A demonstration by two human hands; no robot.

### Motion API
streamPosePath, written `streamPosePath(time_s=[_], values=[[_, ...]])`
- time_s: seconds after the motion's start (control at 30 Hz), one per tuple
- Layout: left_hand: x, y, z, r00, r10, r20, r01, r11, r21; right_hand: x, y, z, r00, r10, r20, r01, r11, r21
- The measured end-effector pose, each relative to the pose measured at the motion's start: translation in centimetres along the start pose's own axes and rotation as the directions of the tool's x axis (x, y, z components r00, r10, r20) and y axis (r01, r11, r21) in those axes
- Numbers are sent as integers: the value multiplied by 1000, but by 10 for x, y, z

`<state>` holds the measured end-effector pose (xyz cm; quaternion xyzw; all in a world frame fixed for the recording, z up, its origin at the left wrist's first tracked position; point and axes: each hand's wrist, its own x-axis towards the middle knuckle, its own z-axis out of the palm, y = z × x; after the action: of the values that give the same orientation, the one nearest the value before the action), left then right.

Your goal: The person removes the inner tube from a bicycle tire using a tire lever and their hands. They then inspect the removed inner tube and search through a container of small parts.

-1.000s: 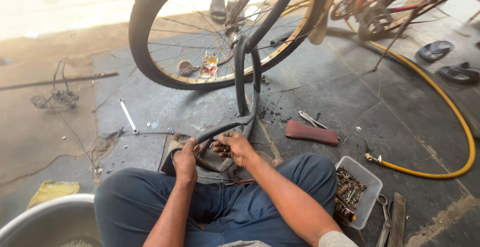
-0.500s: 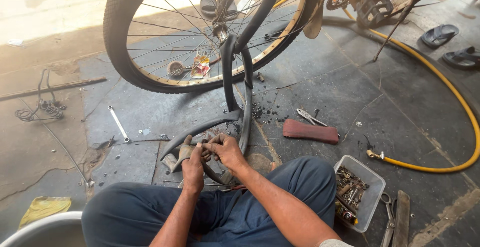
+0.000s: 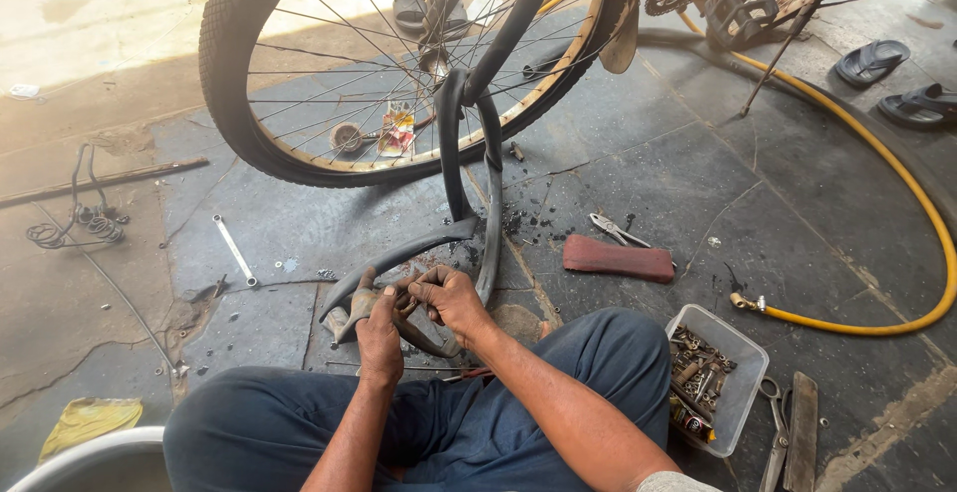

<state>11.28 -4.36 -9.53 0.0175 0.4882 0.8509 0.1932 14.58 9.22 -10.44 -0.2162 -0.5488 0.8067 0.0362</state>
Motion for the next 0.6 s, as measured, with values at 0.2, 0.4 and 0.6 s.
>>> streamPosePath(time_s=[0.2, 0.4, 0.6], values=[[1, -2, -4, 1000, 12, 22, -14, 996, 91, -2, -1, -1, 999, -31, 16, 31, 999, -21], [5, -3, -6, 997, 66, -40, -65, 998, 24, -3, 2, -1, 992, -70, 103, 78, 994, -77], [2, 5, -4, 996, 59, -67, -59, 998, 1, -9, -6, 3, 959, -132, 250, 232, 874, -427]])
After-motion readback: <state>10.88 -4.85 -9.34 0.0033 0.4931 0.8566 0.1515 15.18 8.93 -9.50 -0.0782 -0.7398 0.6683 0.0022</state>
